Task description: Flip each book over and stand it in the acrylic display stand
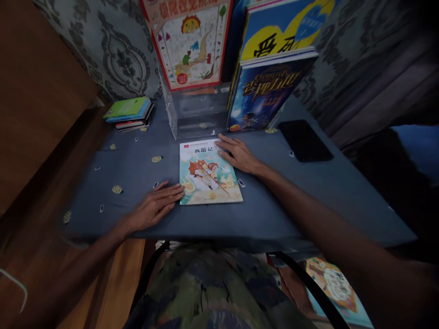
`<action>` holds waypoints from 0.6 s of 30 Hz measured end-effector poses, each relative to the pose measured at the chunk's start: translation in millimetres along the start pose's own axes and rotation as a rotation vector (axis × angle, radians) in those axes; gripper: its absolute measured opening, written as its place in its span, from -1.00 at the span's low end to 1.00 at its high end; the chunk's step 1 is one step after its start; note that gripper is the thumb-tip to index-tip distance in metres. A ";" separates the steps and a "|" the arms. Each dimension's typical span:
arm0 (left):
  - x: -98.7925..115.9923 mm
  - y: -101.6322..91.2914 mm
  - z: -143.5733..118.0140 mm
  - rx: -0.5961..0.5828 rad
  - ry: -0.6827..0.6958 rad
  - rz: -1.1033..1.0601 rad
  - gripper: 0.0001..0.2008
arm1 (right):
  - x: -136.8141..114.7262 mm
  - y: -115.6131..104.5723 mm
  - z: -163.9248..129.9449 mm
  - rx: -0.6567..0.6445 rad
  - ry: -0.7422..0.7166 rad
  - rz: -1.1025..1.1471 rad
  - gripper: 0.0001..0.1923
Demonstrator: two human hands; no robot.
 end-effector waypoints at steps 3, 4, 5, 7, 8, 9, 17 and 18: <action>17.1 3.9 -7.7 -0.024 0.045 0.038 -0.46 | -0.5 0.5 0.6 -0.003 0.008 -0.012 -0.42; 21.8 5.5 -7.4 -0.037 0.057 0.057 -0.45 | -0.8 0.8 0.8 -0.006 0.011 -0.014 -0.43; 26.2 7.6 -5.6 -0.053 0.067 0.073 -0.45 | -1.1 0.8 1.0 -0.008 0.014 -0.015 -0.43; 34.2 13.4 2.1 -0.092 0.079 0.096 -0.46 | -1.9 0.4 1.1 -0.012 0.021 -0.012 -0.44; 38.0 17.1 7.6 -0.115 0.084 0.105 -0.47 | -2.2 0.0 1.1 -0.013 0.023 -0.009 -0.44; 41.8 21.3 14.1 -0.138 0.090 0.112 -0.48 | -2.6 -0.4 1.0 -0.014 0.025 -0.008 -0.44; 68.3 61.3 79.1 -0.237 0.199 0.147 -0.56 | -4.9 -2.9 0.2 -0.014 0.026 -0.016 -0.44; 71.7 66.0 87.0 -0.236 0.219 0.149 -0.55 | -5.7 -3.6 0.0 -0.015 0.025 -0.020 -0.44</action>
Point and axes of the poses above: each hand's wrist, its own z-axis towards the middle knuckle, its own y-axis out of the palm, x = y × z, the point moved 9 cm from there along z, towards the middle knuckle, and after that the axes turned 9 degrees about -z, right-handed, at the moved point
